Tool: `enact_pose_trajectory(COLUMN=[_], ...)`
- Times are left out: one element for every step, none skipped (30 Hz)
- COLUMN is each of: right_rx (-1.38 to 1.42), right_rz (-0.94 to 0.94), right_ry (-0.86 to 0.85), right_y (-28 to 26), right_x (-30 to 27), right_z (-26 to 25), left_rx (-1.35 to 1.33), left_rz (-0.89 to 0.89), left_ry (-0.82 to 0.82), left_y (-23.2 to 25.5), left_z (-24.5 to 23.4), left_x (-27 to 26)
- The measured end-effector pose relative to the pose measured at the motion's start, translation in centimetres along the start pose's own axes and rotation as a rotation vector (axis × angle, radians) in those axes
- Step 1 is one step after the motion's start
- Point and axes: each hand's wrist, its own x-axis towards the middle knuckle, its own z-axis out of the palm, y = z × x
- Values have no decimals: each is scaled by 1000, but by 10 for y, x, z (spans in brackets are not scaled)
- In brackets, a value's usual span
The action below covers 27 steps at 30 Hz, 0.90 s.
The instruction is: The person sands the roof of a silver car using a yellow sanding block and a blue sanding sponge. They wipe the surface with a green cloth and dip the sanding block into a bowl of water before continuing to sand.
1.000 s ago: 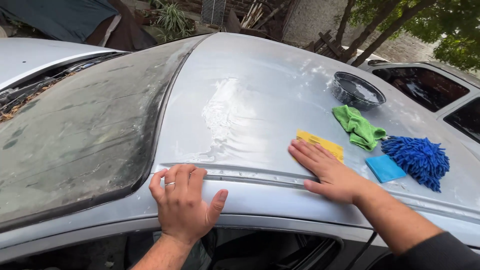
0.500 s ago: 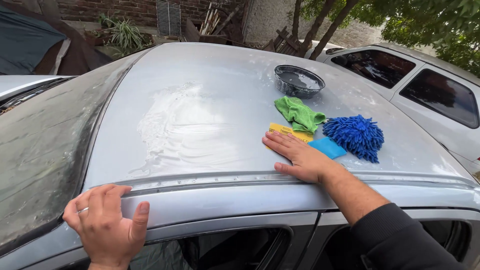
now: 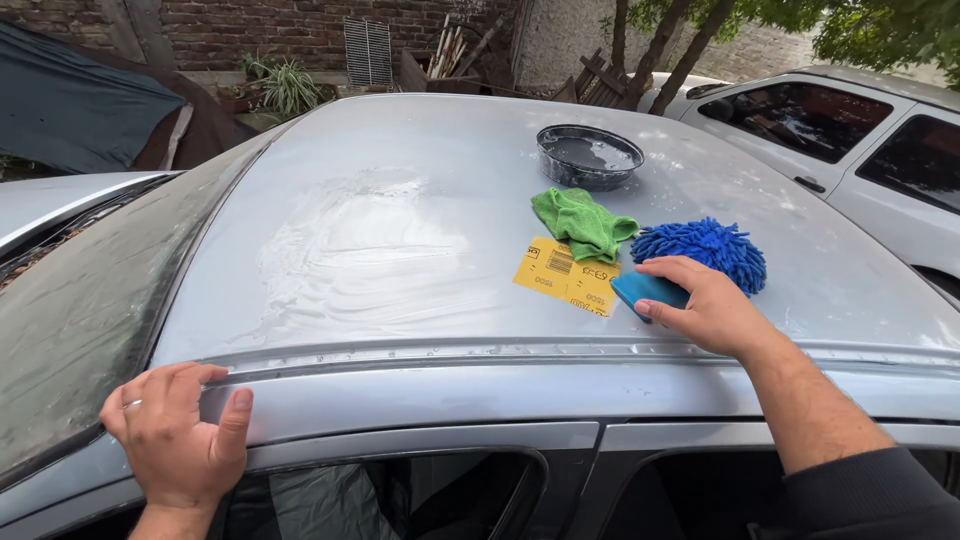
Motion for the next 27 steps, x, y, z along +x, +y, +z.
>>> enact_pose_trajectory(right_rx=[10,21,25,17,11,17,-28,-73,-71,-192,-317,-318,-389,-458,-457,-447,-437,-434,-474,-514,-517,-549,-579,-582,-226,133,130], right_rz=[36,72,72,-40,-160,-169,-220,-271,-298,-290,-297,-340,-309,-278,-294,-242,-186,-198,-89,22,6,78,157,151,-24,-187,-190], right_ry=[-27,-53,-49,-67,-94,-98,-117,-135,-138,-133,-131,-140,-92,-43,-48,-20,10,6,-39,-82,-89,-55,-22,-33,118,274,270], right_y=[8,16,24,32,37,35,32,27,25,19,11,11,14,16,13,10,6,7,7,7,11,15,21,89,156,219,180], right_x=[-7,-14,-10,-5,1,4,4,4,6,7,12,16,15,16,18,22,25,31,35,41,48,56,61,104,130,143,154], right_z=[-1,-2,-2,-2,1,-5,-7,-9,-10,-11,-11,-8,-4,1,-1,-2,-2,-2,-2,-1,0,2,3,24,35,39,35], left_rx=[16,31,33,75,128,139,114,90,110,78,55,84,69,54,65,84,101,111,75,40,50,-10,-75,-72,-120,-167,-167], left_rz=[5,10,15,19,14,11,25,40,27,50,58,29,46,62,50,84,121,113,80,47,32,43,58,46,27,7,0], left_ry=[-16,-31,-29,-51,-73,-73,-72,-71,-59,-65,-67,-51,-61,-70,-68,-61,-55,-54,-43,-32,-30,-8,8,3,29,55,57], left_y=[-2,-3,-7,-12,-18,-13,-9,-7,-1,4,7,10,12,14,8,2,-5,-10,-15,-21,-20,-20,-19,-19,-19,-18,-21], left_z=[2,3,8,11,10,9,7,4,4,2,-4,-12,-16,-20,-24,-27,-29,-31,-32,-34,-36,-38,-38,-38,-37,-37,-37], left_x=[0,0,-1,-1,-6,-2,0,3,8,13,13,15,18,22,22,22,24,25,26,28,28,28,29,26,28,30,29])
